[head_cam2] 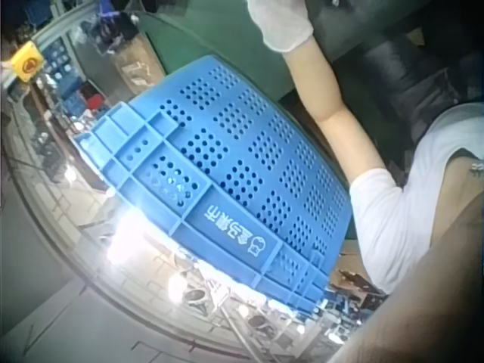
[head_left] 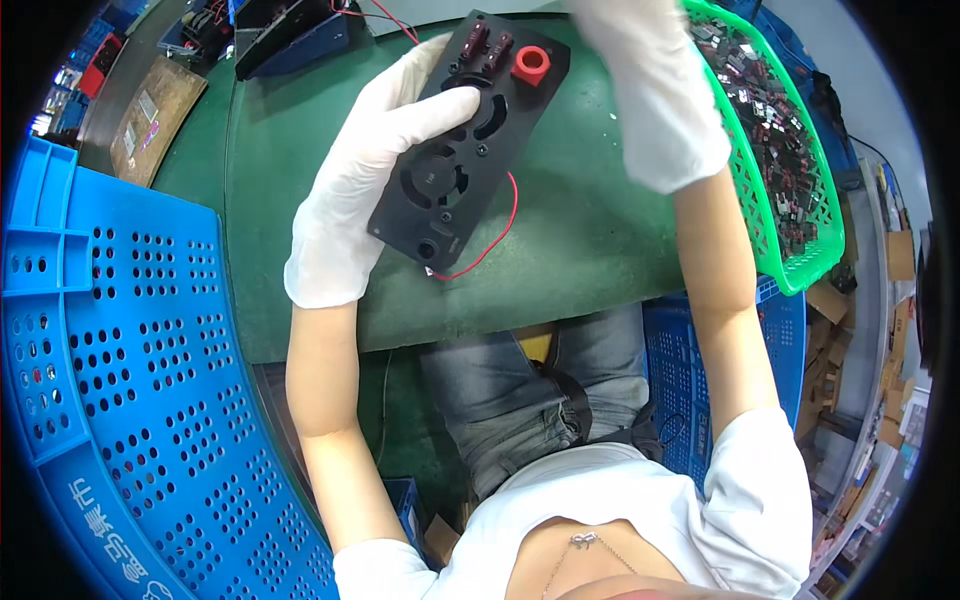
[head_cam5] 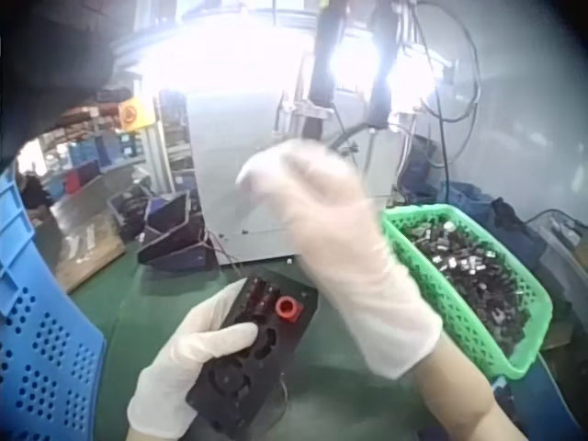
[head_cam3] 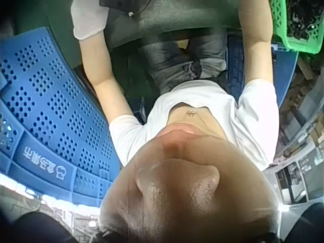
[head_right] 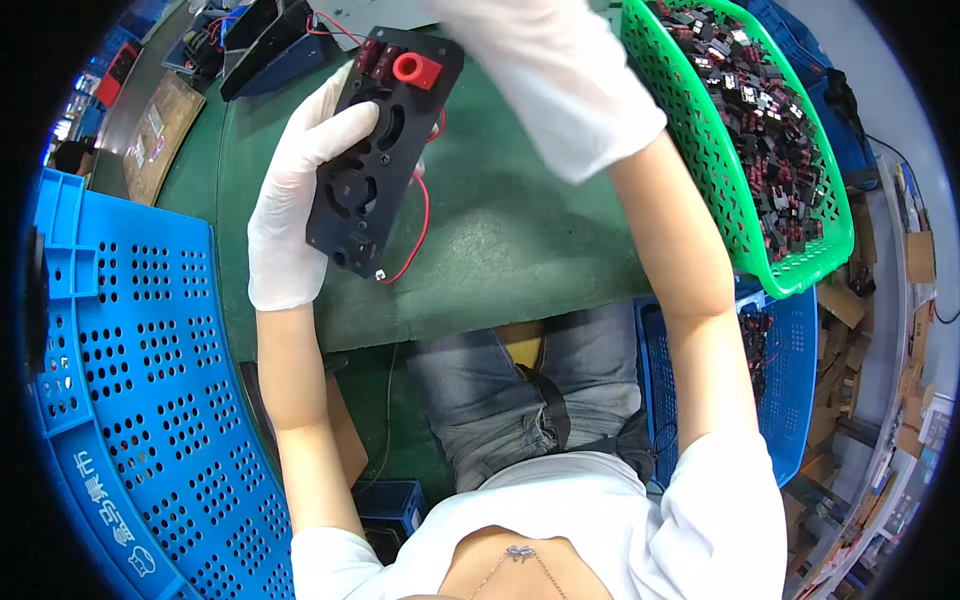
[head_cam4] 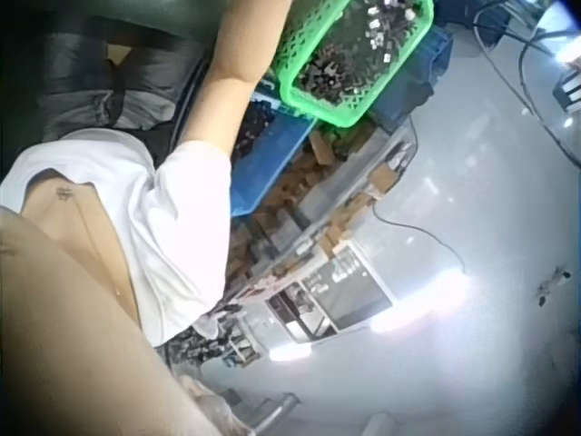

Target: Assembling cooling fan units into plastic housings and soldering wires at a factory workbench.

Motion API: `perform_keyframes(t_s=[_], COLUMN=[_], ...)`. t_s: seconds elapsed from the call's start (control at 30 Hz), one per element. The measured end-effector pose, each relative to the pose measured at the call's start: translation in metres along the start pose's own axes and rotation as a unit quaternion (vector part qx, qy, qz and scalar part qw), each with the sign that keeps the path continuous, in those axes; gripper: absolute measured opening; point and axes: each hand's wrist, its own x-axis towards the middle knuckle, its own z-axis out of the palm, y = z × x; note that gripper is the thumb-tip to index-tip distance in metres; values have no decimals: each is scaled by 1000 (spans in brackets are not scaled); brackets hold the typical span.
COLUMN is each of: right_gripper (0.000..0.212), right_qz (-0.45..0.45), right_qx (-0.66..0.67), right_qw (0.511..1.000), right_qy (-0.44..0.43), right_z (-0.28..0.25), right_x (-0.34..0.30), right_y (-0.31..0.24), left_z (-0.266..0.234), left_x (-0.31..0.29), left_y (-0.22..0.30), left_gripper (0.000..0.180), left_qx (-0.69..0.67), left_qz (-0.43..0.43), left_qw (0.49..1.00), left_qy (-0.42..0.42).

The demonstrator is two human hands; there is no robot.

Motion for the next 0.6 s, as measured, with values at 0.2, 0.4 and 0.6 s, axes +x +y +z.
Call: perform_keyframes(t_s=[0.2,0.4,0.6], right_gripper=[48,43,34], right_qz=[427,481,221], right_qx=[150,139,-104], right_qw=[891,865,967], right_qy=[-34,-36,-78], right_z=[11,3,-37], right_x=[-46,-44,-48], right_y=[-31,-43,-104], left_z=[1,-6,1], left_x=[1,-6,-13], left_y=[-2,-5,2], left_gripper=[69,93,126], left_qx=[6,86,97], left_qz=[22,27,-7], left_qw=[999,992,984], left_qy=[-41,-85,-148])
